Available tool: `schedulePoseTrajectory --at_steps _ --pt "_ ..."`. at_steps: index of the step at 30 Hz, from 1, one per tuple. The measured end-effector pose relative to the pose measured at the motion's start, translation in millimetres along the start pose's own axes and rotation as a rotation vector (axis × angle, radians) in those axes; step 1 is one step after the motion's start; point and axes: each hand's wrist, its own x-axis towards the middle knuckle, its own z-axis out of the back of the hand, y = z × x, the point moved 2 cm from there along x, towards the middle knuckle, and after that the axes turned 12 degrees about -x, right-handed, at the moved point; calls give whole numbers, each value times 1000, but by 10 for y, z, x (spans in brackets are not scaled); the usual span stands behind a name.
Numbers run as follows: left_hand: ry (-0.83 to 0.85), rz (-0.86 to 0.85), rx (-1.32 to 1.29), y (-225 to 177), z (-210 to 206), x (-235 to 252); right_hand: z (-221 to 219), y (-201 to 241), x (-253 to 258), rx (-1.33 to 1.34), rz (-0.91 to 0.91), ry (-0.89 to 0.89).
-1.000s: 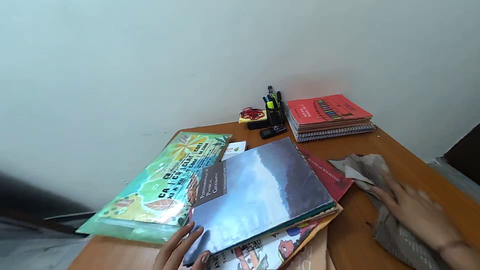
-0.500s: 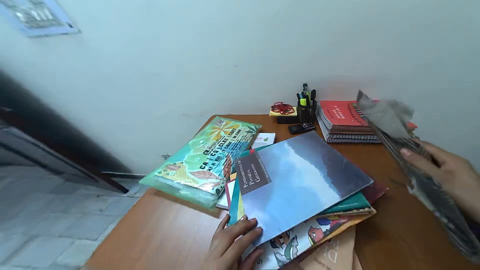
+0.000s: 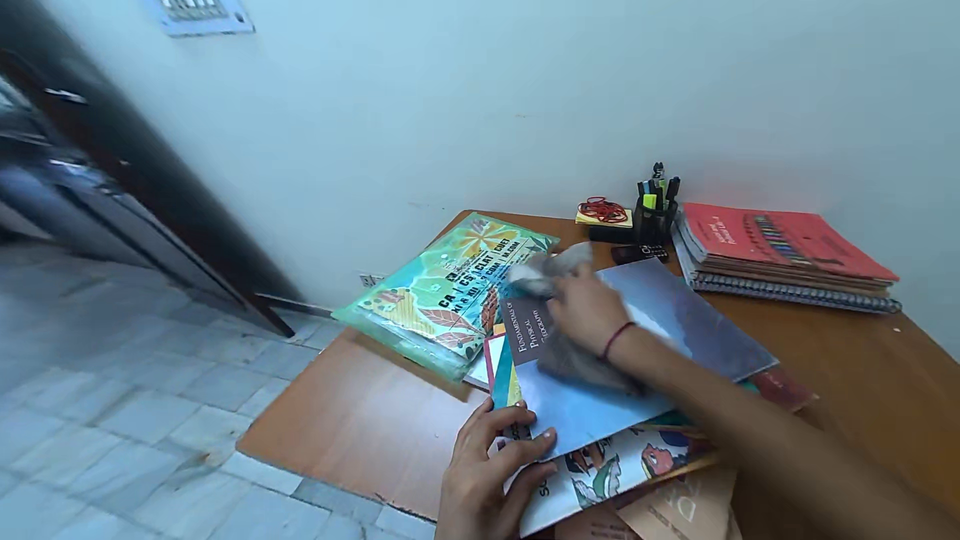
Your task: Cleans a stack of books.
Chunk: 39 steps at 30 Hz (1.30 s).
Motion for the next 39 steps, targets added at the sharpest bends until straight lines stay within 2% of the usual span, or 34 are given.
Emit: schedulePoseTrajectory --at_steps 4,6,8,12,16,20,23,26,29,32,35,37,39 --pt "4 16 -2 -30 -7 4 -155 589 -192 -84 335 122" --pt "-2 20 -12 -30 -14 -12 -171 604 -170 -120 411 120" --pt "-4 20 -15 -15 -21 -19 -149 469 -81 -95 392 71" --pt "4 12 0 14 -21 -3 -30 10 158 -75 256 17" --pt "13 -9 12 12 -11 33 75 -707 267 -58 14 -107" --pt "-3 -31 1 23 -30 34 151 -1502 53 -113 -289 -168" --pt "-6 -33 -8 38 -32 43 166 -1755 -161 -160 -426 -144" --pt "-9 -43 -6 48 -37 46 164 -1567 -240 -215 -450 -137" --pt "-17 -48 0 50 -44 38 116 -1150 -259 -230 -360 -199" --pt "-44 -23 -19 38 -56 31 -6 -624 -344 -197 -164 -251" --pt "-68 34 -53 26 -56 20 -172 -65 -613 -160 110 -282" --pt "-69 49 -42 24 -48 13 -313 196 -814 -188 301 -379" --pt "-67 53 -31 21 -40 4 -392 296 -940 -247 409 -496"
